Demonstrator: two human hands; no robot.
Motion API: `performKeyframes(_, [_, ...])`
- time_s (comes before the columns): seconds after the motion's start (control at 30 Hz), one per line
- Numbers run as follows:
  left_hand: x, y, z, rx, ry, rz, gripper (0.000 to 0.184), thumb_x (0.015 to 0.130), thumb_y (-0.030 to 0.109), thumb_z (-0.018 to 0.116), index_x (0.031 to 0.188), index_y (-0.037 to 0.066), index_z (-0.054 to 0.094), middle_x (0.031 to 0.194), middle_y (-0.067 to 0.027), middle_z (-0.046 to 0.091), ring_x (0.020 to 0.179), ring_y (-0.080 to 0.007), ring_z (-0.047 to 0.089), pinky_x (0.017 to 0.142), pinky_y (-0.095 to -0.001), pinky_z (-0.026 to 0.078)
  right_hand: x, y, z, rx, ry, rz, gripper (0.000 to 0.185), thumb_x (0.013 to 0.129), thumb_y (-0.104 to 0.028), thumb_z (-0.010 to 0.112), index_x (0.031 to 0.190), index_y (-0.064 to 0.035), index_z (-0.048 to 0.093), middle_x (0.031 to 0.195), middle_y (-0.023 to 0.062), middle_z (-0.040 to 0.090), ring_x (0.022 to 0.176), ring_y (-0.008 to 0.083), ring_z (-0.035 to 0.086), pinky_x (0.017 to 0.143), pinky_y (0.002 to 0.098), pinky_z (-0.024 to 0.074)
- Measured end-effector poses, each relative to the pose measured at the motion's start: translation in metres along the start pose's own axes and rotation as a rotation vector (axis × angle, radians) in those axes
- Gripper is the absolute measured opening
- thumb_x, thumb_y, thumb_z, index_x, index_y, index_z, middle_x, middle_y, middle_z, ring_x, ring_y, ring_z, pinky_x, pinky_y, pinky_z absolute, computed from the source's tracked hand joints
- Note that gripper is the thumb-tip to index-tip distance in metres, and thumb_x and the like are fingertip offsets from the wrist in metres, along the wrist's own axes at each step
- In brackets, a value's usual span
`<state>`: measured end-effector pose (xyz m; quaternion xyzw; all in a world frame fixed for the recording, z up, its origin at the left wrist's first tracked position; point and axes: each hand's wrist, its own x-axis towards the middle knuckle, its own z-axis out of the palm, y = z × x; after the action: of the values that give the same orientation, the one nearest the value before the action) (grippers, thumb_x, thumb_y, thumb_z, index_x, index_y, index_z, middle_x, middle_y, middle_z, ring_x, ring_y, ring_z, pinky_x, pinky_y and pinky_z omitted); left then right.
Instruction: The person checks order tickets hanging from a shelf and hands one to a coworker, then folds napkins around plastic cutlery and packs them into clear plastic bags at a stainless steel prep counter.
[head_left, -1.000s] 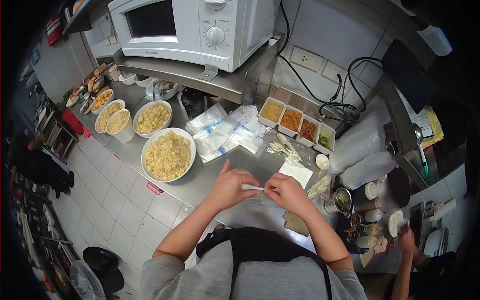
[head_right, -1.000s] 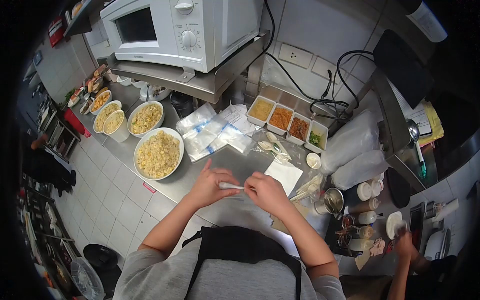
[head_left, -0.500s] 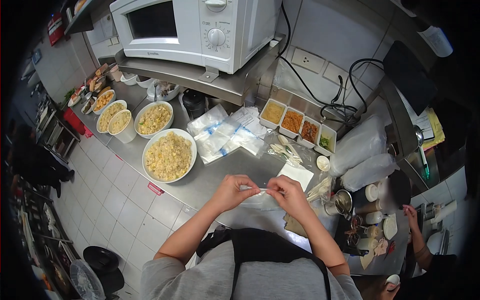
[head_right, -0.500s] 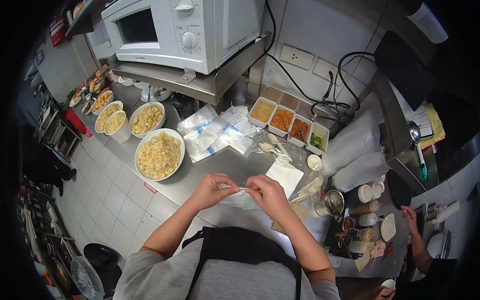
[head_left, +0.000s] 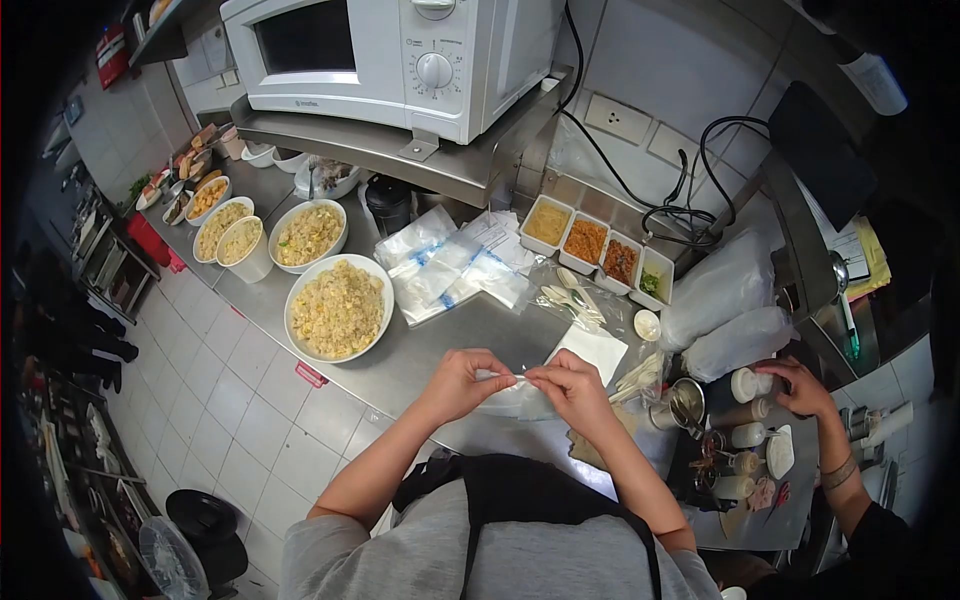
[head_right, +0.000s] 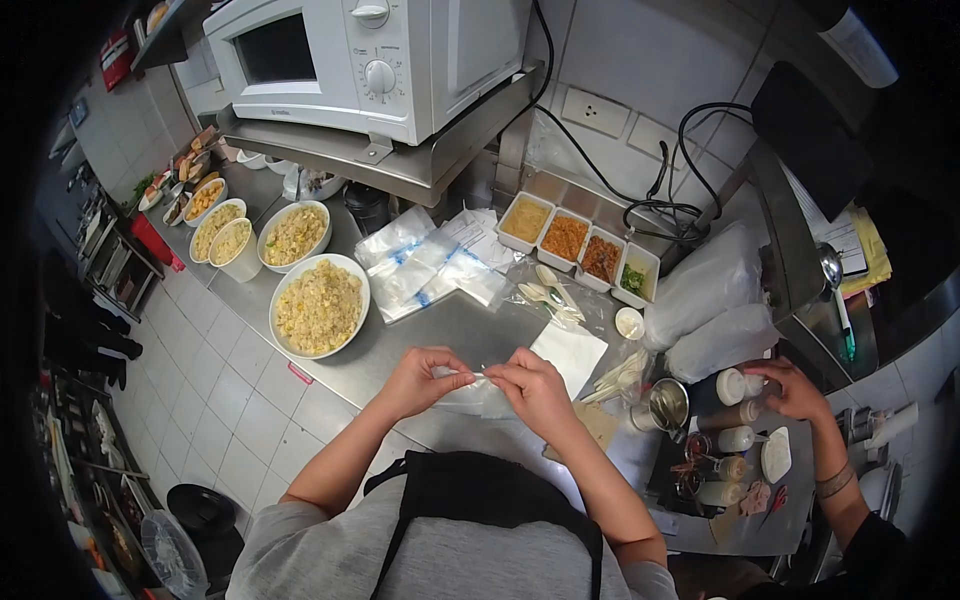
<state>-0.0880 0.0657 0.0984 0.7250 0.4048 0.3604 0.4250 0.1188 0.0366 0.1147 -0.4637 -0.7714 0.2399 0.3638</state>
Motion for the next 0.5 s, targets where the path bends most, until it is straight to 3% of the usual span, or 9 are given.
performKeyframes(0.07, [-0.001,-0.001,0.0,0.029,0.002,0.02,0.013,0.077,0.015,0.072,0.078,0.003,0.069,0.076,-0.0091,0.065,0.07,-0.0198,0.063,0.065,-0.029,0.047,0.001,-0.005,-0.001,-0.017,-0.023,0.018,0.01,0.077,-0.007,0.066,0.087,-0.0043,0.068,0.074,0.0098,0.055,0.064,0.0246,0.056,0.058,0.0332,0.0445])
performKeyframes(0.17, [-0.002,-0.002,0.0,0.063,0.019,0.098,0.013,0.077,0.016,0.072,0.078,0.003,0.068,0.076,-0.0092,0.065,0.07,-0.0215,0.063,0.066,-0.0298,0.047,0.001,-0.007,-0.001,-0.028,-0.085,0.029,0.011,0.077,-0.009,0.067,0.086,-0.0022,0.068,0.072,0.0092,0.055,0.062,0.0231,0.055,0.058,0.0319,0.0438])
performKeyframes(0.27, [-0.005,-0.005,0.0,0.126,0.023,0.157,0.014,0.075,0.019,0.072,0.074,0.006,0.068,0.075,-0.0102,0.065,0.07,-0.0291,0.062,0.067,-0.0359,0.049,0.0,-0.003,-0.003,-0.09,-0.223,0.072,0.013,0.077,-0.012,0.068,0.085,-0.0024,0.068,0.07,0.0096,0.055,0.062,0.0233,0.056,0.059,0.0319,0.0439])
performKeyframes(0.37, [-0.01,-0.021,-0.004,0.129,-0.031,0.028,0.013,0.076,0.019,0.072,0.076,0.006,0.069,0.076,-0.0088,0.066,0.069,-0.0253,0.063,0.065,-0.0345,0.049,-0.01,0.024,-0.004,-0.16,-0.375,0.095,0.012,0.077,-0.013,0.068,0.084,-0.0036,0.068,0.069,0.0106,0.057,0.063,0.0238,0.057,0.06,0.0319,0.0449])
performKeyframes(0.5, [0.01,-0.103,-0.021,0.047,0.206,-0.075,0.013,0.077,0.019,0.071,0.08,0.006,0.07,0.072,-0.0058,0.067,0.058,-0.0124,0.057,0.055,-0.0297,0.045,-0.036,0.068,-0.01,-0.205,-0.431,0.278,0.012,0.077,-0.012,0.066,0.085,-0.0033,0.068,0.071,0.0122,0.061,0.067,0.0245,0.06,0.062,0.032,0.0465])
